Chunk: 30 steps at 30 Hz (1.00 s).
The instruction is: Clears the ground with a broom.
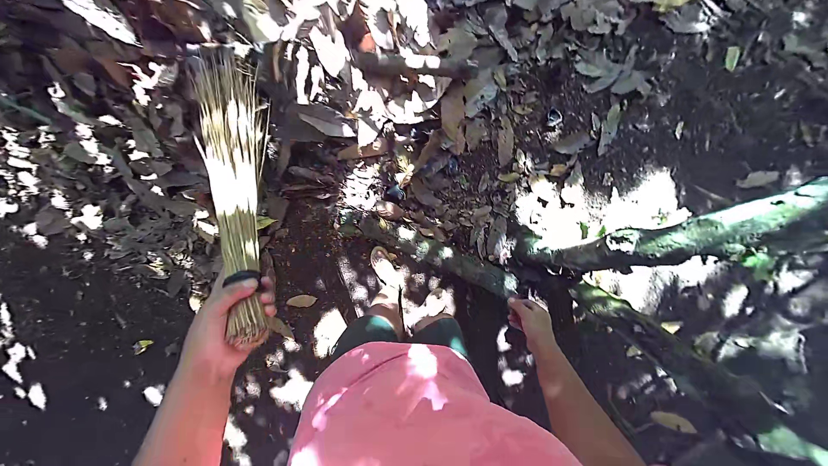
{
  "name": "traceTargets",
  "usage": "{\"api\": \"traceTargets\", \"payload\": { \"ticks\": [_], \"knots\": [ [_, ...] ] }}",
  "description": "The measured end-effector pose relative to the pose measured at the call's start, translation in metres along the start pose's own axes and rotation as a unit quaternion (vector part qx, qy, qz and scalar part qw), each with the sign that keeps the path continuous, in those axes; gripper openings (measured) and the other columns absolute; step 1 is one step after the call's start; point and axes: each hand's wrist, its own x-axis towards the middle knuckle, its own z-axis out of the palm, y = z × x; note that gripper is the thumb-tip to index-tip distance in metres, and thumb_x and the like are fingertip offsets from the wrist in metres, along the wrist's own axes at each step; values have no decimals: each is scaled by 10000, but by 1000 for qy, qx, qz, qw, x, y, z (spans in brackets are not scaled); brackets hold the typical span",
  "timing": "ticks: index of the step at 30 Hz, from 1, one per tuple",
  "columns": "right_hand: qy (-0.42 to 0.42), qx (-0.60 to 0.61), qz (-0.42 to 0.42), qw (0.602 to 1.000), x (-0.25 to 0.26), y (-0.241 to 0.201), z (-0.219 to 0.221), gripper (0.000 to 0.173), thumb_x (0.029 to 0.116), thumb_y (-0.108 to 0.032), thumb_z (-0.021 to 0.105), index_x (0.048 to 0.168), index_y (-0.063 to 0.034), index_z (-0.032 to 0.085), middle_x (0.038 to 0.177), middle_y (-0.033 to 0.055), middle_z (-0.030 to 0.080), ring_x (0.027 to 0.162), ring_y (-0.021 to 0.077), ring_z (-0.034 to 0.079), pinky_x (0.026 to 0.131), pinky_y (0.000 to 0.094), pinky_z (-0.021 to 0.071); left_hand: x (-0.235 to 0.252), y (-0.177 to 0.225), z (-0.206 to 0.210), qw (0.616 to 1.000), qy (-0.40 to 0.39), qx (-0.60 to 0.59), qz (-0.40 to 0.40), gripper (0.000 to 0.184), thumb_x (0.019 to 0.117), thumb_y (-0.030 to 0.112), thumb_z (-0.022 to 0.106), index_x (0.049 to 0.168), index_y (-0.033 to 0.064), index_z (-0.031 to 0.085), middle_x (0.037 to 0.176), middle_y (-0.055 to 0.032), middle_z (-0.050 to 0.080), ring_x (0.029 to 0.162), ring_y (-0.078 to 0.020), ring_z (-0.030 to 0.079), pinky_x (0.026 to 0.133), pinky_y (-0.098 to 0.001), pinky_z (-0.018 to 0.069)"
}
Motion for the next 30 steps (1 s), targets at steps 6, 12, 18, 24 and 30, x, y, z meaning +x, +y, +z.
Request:
{"api": "traceTargets", "payload": {
  "ticks": [6,12,18,24,30],
  "knots": [
    [-29,-38,68,997,36,100,-24,352,977,-202,690,1272,-12,662,1234,204,667,1095,313,638,930,510,510,-36,-97,13,994,59,-52,-72,159,1001,172,471,1102,114,579,927,-50,698,698,-101,695,585,-235,602],
    [-1,33,119,992,83,182,-78,391,1022,-232,628,1336,-1,607,1264,226,631,1101,319,621,940,503,505,-74,-182,35,977,129,-130,-108,229,1037,242,414,1014,83,578,850,-47,685,672,-97,702,564,-217,602],
    [3,33,42,999,60,189,-142,435,997,-190,656,1380,-3,569,1272,229,637,1081,323,646,921,504,529,-112,-236,43,967,146,-182,-102,273,1063,273,378,979,81,553,790,-51,662,644,-106,694,559,-209,593],
    [212,-18,-183,960,23,35,-213,656,947,-328,709,1431,56,489,1393,281,553,1307,357,541,1124,500,429,-126,-251,25,965,129,-222,-50,228,1054,239,381,987,97,547,785,-48,650,647,-107,679,563,-207,576],
    [289,97,-265,915,58,-87,-244,764,949,-482,684,1489,3,444,1425,217,563,1319,304,555,1102,483,468,-100,-238,-3,957,120,-259,-52,112,1014,201,498,1038,109,558,879,-64,677,756,-131,710,652,-258,615]
  ]
}}
